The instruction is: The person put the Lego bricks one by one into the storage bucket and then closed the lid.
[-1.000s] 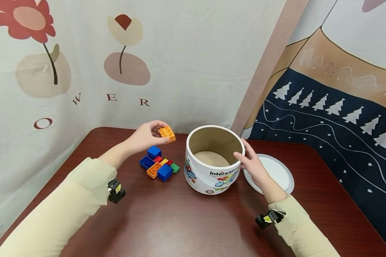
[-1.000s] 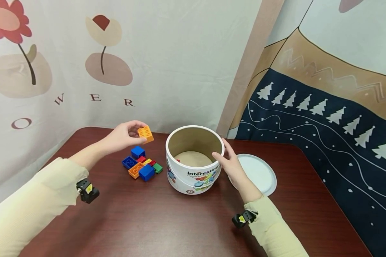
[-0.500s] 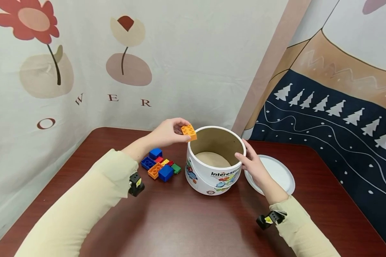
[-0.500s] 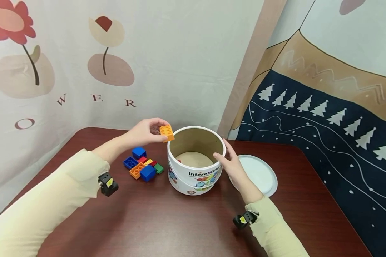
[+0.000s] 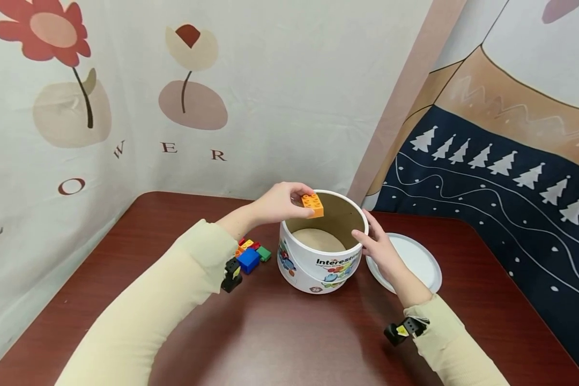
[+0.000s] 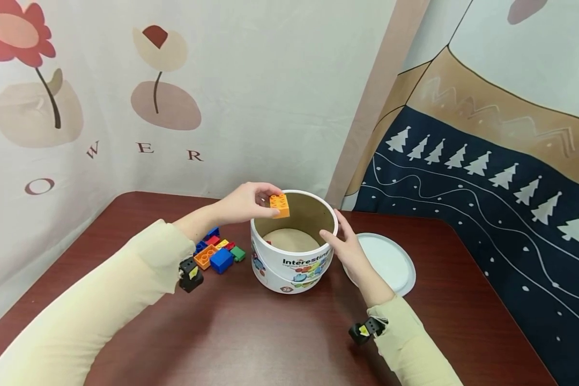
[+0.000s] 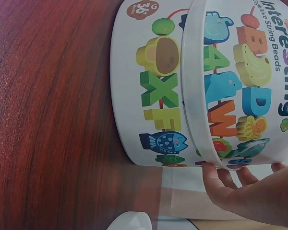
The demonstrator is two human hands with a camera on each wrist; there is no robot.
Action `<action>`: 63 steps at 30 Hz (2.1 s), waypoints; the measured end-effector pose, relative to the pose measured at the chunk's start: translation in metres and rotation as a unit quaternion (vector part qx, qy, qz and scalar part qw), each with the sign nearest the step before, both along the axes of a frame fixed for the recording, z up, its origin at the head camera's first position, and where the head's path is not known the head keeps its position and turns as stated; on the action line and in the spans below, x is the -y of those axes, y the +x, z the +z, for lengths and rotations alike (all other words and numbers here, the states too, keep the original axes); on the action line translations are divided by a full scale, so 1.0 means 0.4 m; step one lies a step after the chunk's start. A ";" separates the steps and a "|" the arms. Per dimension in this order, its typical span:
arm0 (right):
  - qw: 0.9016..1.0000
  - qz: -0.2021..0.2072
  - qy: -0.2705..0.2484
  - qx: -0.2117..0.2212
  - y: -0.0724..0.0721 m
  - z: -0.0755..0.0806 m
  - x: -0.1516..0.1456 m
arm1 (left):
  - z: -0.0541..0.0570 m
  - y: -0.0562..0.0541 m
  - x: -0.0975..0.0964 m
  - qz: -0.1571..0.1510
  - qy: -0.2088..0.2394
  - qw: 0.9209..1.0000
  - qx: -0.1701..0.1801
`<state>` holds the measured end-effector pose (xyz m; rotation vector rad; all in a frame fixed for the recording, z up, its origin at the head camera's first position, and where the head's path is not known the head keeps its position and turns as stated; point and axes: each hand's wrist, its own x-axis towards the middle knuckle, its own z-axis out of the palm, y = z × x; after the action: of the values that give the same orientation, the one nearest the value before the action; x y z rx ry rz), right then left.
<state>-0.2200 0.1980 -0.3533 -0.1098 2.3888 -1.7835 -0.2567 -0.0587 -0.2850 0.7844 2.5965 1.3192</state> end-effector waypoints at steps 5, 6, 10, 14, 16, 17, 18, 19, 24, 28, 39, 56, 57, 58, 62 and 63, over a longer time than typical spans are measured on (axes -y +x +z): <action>1.000 0.003 0.003 0.003 0.002 0.002 0.001 | -0.014 0.001 -0.033 -0.016 -0.009 1.000 0.009; 1.000 0.003 0.002 0.003 0.001 0.002 0.001 | -0.016 0.002 -0.038 -0.019 -0.012 1.000 0.010; 1.000 0.003 0.003 0.002 0.000 0.003 0.000 | -0.023 0.005 -0.047 -0.029 -0.016 0.999 0.011; 1.000 0.003 0.004 0.003 -0.001 0.004 -0.001 | -0.032 0.004 -0.049 -0.041 -0.015 0.999 0.012; 1.000 0.003 0.003 0.002 -0.001 0.004 -0.001 | -0.036 0.006 -0.048 -0.045 -0.013 0.999 0.013; 1.000 0.003 0.003 0.002 -0.001 0.005 -0.001 | -0.038 0.006 -0.048 -0.047 -0.010 0.999 0.015; 1.000 0.004 0.002 0.001 0.000 0.005 0.000 | -0.039 0.007 -0.047 -0.049 -0.008 0.999 0.014; 1.000 0.003 0.002 0.000 0.000 0.005 0.000 | -0.040 0.008 -0.045 -0.050 -0.008 0.999 0.012; 1.000 0.004 0.000 -0.001 0.000 0.002 0.000 | -0.040 0.008 -0.033 -0.043 -0.002 0.999 -0.011; 1.000 0.002 -0.002 -0.002 -0.002 0.001 -0.001 | -0.036 0.000 -0.005 -0.019 0.022 0.999 -0.021; 1.000 0.003 -0.001 -0.005 -0.004 0.001 -0.002 | -0.085 -0.011 0.188 0.086 0.040 0.996 -0.002; 1.000 0.001 -0.004 0.000 -0.007 -0.001 -0.001 | -0.243 0.026 0.364 0.163 -0.030 0.985 0.044; 1.000 0.000 -0.004 0.000 -0.007 -0.002 -0.001 | -0.250 0.029 0.368 0.165 -0.035 0.985 0.046; 1.000 0.000 -0.005 -0.001 -0.008 -0.001 -0.001 | -0.256 0.031 0.371 0.167 -0.039 0.984 0.047; 1.000 0.000 -0.007 0.000 -0.007 -0.001 0.000 | -0.280 0.037 0.381 0.168 -0.048 0.984 0.048; 1.000 -0.001 -0.007 0.000 -0.007 -0.001 0.000 | -0.286 0.039 0.383 0.168 -0.048 0.983 0.050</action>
<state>-0.2227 0.1982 -0.3537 -0.1100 2.3762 -1.8021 -0.2413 -0.2121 -0.3994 0.2633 2.7704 1.2589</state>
